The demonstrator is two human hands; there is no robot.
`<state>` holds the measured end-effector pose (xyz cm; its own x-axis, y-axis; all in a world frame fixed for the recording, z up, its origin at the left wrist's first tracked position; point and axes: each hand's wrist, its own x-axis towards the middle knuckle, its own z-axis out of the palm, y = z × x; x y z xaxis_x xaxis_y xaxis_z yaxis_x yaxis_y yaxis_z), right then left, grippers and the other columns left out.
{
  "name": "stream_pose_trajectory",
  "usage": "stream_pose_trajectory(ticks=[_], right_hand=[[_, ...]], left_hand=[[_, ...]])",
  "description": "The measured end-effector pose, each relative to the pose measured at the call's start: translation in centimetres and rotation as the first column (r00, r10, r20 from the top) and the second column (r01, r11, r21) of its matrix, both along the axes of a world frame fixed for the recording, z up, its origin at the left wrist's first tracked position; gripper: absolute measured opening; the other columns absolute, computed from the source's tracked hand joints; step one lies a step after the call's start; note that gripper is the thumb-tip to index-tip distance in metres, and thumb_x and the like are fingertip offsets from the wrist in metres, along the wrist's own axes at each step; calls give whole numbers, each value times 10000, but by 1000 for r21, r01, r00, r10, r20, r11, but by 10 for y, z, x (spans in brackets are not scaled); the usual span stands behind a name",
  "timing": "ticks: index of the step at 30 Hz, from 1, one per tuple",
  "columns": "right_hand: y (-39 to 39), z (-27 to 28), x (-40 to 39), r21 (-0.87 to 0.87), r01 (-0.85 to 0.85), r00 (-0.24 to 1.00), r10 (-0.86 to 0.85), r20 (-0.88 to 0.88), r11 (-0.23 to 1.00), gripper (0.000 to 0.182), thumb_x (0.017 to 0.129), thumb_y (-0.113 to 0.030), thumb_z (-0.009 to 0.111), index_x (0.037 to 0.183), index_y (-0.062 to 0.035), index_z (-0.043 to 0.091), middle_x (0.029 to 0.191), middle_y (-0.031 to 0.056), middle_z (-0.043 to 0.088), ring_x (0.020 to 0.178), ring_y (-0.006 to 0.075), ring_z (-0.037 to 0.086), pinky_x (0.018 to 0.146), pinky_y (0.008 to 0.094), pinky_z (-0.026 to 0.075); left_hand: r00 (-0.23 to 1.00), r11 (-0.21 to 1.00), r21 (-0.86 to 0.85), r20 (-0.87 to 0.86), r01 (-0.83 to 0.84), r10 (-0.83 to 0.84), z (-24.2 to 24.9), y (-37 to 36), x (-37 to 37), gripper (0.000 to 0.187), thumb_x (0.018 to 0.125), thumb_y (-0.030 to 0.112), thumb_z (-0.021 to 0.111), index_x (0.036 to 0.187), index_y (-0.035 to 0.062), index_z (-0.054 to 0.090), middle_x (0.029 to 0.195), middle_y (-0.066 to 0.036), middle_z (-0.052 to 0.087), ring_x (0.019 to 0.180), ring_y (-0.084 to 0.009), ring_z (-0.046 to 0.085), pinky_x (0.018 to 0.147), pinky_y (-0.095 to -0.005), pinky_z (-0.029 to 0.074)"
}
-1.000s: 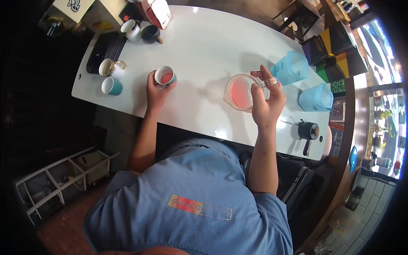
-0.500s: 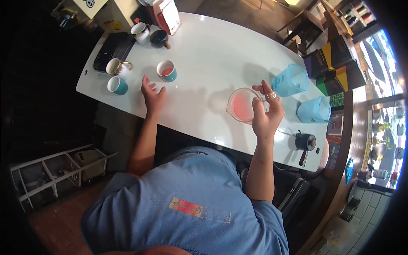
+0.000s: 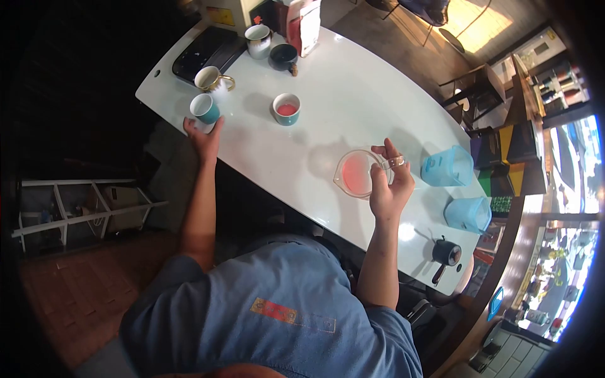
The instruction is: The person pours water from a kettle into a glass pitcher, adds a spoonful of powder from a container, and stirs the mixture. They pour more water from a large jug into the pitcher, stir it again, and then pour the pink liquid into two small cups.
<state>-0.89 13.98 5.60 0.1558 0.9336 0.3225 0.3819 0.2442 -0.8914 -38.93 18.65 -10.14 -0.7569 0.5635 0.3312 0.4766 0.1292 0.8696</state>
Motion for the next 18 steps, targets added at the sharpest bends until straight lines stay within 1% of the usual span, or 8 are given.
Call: stream_pose_trajectory(ticks=[1, 3, 4, 7, 11, 13, 17, 18], right_hand=[[0, -1, -3, -3, -11, 1000, 11, 7, 1000, 483, 720, -93, 550, 1175, 61, 595, 996, 89, 679, 1008, 213, 558, 996, 387, 360], [0, -3, -11, -24, -24, 1000, 24, -14, 999, 486, 718, -95, 552, 1173, 68, 593, 996, 97, 677, 1007, 214, 558, 988, 386, 370], [-1, -4, -16, -40, -28, 999, 26, -37, 999, 489, 715, -97, 553, 1172, 75, 591, 995, 106, 675, 1006, 216, 557, 979, 386, 381], [-3, -10, -23, -65, -39, 999, 37, -24, 997, 489, 713, -93, 550, 1165, 91, 588, 992, 122, 667, 1006, 223, 558, 961, 386, 397], [-4, -21, -32, -83, -49, 997, 44, -66, 995, 496, 723, -100, 550, 1176, 100, 574, 1000, 131, 656, 1013, 221, 558, 962, 385, 397], [-6, -22, -36, -99, -59, 995, 51, -87, 993, 508, 734, -111, 556, 1196, 102, 557, 1013, 137, 644, 1026, 216, 557, 958, 378, 400], [-7, -23, -32, -115, -91, 990, 77, -117, 989, 517, 748, -120, 561, 1212, 107, 541, 1023, 142, 639, 1017, 210, 562, 944, 368, 410], [-6, -22, -31, -105, -107, 987, 93, -131, 989, 513, 751, -118, 560, 1211, 109, 540, 1027, 144, 638, 1009, 209, 567, 935, 366, 416]], left_hand=[[1000, 1000, -4, 2, -11, 11, -2, 5, -5, 1033, 634, 385, 836, 1338, -83, 242, 1266, -286, 449, 1160, -402, 484, 962, -442, 408], [999, 993, -112, -6, 44, -45, -2, 11, -9, 994, 626, 432, 826, 1316, -60, 307, 1143, -248, 561, 1061, -393, 560, 915, -458, 446], [1000, 994, -111, 4, 11, -10, 4, 12, -8, 908, 619, 462, 820, 1246, -44, 403, 1047, -219, 616, 974, -379, 607, 864, -469, 475], [996, 971, -231, 53, -61, 76, 18, 15, -5, 827, 624, 467, 814, 1176, -37, 459, 1052, -232, 613, 956, -385, 610, 837, -482, 479], [1000, 985, -171, 5, -5, 6, -4, 18, -12, 715, 701, 378, 795, 1195, -3, 446, 1080, -168, 605, 1002, -305, 605, 876, -410, 472], [974, 953, 276, 145, 128, -173, -1, 12, -7, 613, 762, 203, 772, 1212, -8, 412, 1105, -129, 561, 981, -238, 582, 867, -364, 467], [938, 891, 405, 177, 207, -298, 31, -27, 16, 573, 777, 57, 738, 1233, -11, 398, 1155, -130, 505, 1062, -205, 518, 888, -337, 446], [892, 867, 432, 246, 249, -378, 32, -36, 21, 603, 772, 20, 729, 1258, -6, 372, 1170, -125, 499, 1064, -196, 519, 885, -332, 451]])
